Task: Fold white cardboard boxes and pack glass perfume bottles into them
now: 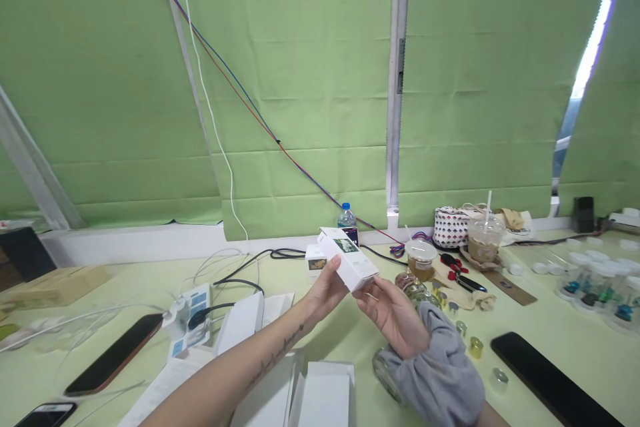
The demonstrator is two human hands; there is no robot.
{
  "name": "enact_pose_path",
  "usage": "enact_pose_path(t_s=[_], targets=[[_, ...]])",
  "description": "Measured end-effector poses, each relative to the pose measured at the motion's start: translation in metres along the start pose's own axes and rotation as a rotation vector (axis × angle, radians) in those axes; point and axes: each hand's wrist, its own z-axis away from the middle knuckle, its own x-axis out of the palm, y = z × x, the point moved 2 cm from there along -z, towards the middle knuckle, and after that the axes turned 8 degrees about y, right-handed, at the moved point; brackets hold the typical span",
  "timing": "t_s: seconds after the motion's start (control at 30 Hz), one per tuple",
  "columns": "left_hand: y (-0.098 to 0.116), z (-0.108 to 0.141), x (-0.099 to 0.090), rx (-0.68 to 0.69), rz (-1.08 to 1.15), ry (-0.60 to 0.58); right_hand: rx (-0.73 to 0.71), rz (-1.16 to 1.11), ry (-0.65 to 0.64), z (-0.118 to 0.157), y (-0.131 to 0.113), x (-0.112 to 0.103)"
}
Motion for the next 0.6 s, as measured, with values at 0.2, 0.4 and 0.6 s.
enact_pose_path(t_s=[0.2, 0.4, 0.6], targets=[[-0.006, 0.003, 0.001, -0.008, -0.085, 0.075, 0.023, 0.018, 0.041, -0.002, 0.001, -0.003], [-0.007, 0.000, 0.007, 0.038, 0.028, 0.177, -0.059, 0.003, -0.047, 0.002, 0.007, 0.001], [-0.002, -0.006, 0.017, 0.087, 0.168, 0.233, -0.172, -0.021, -0.139, 0.007, 0.013, 0.011]])
